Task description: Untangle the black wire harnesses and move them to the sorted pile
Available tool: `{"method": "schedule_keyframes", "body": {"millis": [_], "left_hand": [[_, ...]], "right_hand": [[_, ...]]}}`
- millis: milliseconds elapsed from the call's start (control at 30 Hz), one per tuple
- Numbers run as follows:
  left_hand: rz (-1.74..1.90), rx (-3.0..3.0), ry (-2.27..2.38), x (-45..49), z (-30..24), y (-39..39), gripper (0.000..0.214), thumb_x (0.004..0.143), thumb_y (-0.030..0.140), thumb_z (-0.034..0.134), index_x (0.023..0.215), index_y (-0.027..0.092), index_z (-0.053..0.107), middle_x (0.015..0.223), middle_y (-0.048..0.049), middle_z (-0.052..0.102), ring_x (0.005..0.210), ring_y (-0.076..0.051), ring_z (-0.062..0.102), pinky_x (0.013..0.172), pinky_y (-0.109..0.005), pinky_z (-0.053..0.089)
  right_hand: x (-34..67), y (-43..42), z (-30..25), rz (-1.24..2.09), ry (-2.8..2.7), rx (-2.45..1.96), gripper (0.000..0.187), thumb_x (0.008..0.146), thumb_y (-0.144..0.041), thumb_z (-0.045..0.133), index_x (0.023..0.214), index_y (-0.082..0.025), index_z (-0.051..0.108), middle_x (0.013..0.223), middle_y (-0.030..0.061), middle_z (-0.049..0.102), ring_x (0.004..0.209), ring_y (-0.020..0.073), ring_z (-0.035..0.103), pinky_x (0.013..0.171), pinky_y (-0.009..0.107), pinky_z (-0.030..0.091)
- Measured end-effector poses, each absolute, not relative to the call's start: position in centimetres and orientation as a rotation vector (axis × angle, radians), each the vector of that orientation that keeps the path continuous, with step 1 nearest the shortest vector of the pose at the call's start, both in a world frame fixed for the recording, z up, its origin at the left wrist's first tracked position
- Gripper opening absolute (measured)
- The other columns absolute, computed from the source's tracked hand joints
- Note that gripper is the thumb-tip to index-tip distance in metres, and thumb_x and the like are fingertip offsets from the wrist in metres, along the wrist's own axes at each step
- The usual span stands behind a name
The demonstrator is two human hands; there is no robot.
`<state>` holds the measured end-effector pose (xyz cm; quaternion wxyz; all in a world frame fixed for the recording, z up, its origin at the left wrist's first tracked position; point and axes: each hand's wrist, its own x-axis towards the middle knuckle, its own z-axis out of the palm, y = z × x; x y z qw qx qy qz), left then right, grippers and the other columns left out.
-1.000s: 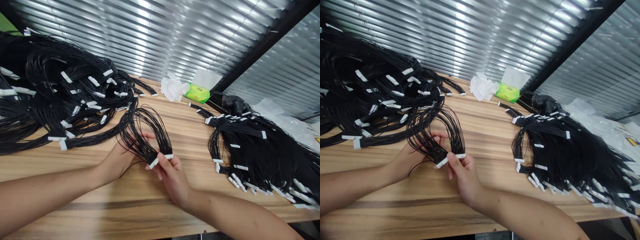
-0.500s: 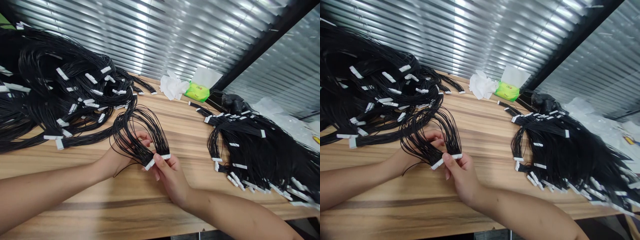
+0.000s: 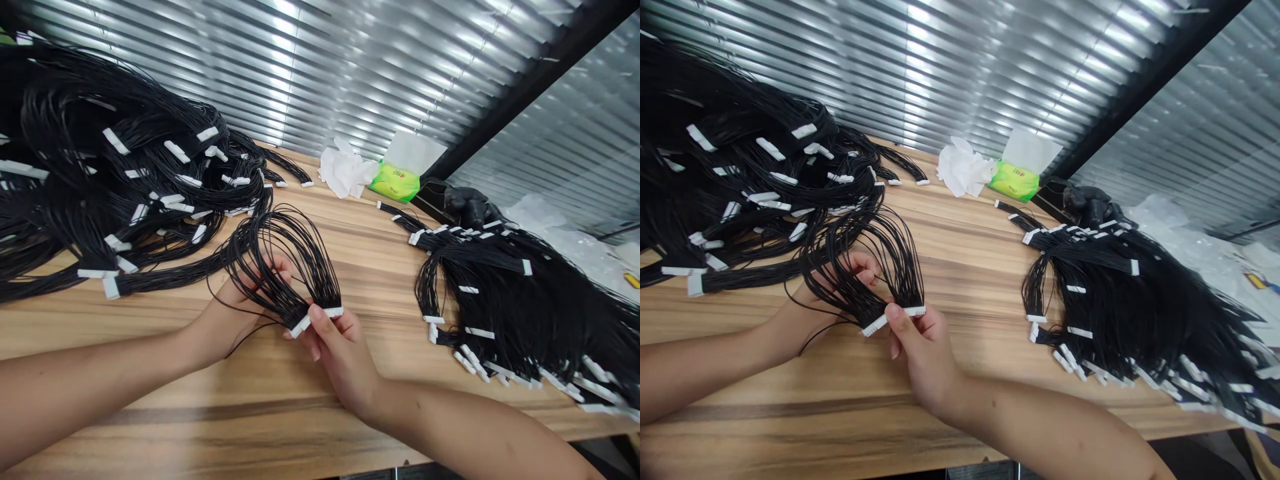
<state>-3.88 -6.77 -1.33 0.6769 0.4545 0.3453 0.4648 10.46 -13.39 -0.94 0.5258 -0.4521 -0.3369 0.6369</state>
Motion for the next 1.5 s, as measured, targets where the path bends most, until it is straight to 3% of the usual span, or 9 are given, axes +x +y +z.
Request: {"method": "schedule_keyframes", "body": {"millis": [133,267,367,500,733,1000,1500], "left_hand": [[1.087,1.132,0.8,-3.9,-0.8,-6.7,0.011,0.08,0.03,0.065,0.086,0.02,0.065,0.079,-0.0011,0.068,0.071,-0.016,0.063,0.067,-0.029,0.053],[1.096,1.329,0.925,-4.0,0.4,-6.5,0.021,0.079,0.028,0.066,0.099,0.022,0.064,0.097,-0.0021,0.068,0.093,-0.018,0.062,0.087,-0.03,0.049],[1.066,1.446,0.986,-4.4,0.9,-6.7,0.016,0.083,0.03,0.06,0.094,0.02,0.067,0.097,-0.0027,0.068,0.096,-0.019,0.06,0.093,-0.032,0.045],[1.059,1.521,1.017,-5.0,1.1,-7.1,0.02,0.085,0.032,0.054,0.079,0.02,0.067,0.083,-0.0021,0.068,0.085,-0.019,0.06,0.084,-0.032,0.047],[1.2,1.732,1.059,-5.1,1.1,-7.3,0.013,0.076,0.032,0.068,0.066,0.023,0.067,0.07,-0.0001,0.066,0.072,-0.017,0.058,0.076,-0.031,0.046],[1.08,1.704,1.062,-4.6,1.1,-6.8,0.013,0.074,0.034,0.071,0.067,0.023,0.073,0.072,-0.001,0.07,0.068,-0.017,0.062,0.068,-0.029,0.05],[1.006,1.602,1.049,-4.9,1.1,-7.1,0.017,0.079,0.033,0.063,0.073,0.018,0.061,0.078,-0.0007,0.064,0.076,-0.015,0.057,0.075,-0.028,0.045]], "right_hand": [[10.5,-13.2,-0.8,1.442,-0.743,-1.116,0.037,0.075,-0.051,0.068,0.066,-0.018,0.056,0.052,-0.0047,0.051,0.045,0.0069,0.033,0.047,0.025,0.027],[10.7,-12.9,-1.0,1.376,-0.719,-1.097,0.034,0.079,-0.048,0.065,0.066,-0.018,0.055,0.06,-0.0023,0.059,0.046,0.0067,0.034,0.05,0.026,0.028],[10.9,-12.6,-1.1,1.369,-0.736,-1.084,0.032,0.081,-0.046,0.063,0.067,-0.018,0.056,0.062,-0.0021,0.06,0.046,0.0064,0.033,0.052,0.026,0.03],[10.9,-12.4,-0.9,1.328,-0.707,-1.09,0.031,0.079,-0.046,0.066,0.069,-0.018,0.057,0.063,-0.0021,0.06,0.046,0.0067,0.032,0.05,0.026,0.028],[10.8,-12.4,-0.9,1.31,-0.723,-1.082,0.032,0.08,-0.046,0.065,0.066,-0.019,0.054,0.047,-0.0085,0.039,0.046,0.0075,0.031,0.05,0.025,0.027],[10.8,-12.4,-0.9,1.316,-0.704,-1.073,0.031,0.077,-0.046,0.068,0.07,-0.019,0.055,0.049,-0.0088,0.039,0.045,0.007,0.032,0.048,0.024,0.026],[10.9,-12.3,-1.1,1.341,-0.715,-1.082,0.034,0.078,-0.045,0.067,0.065,-0.018,0.052,0.047,-0.0079,0.043,0.047,0.0068,0.035,0.05,0.024,0.028]]}}
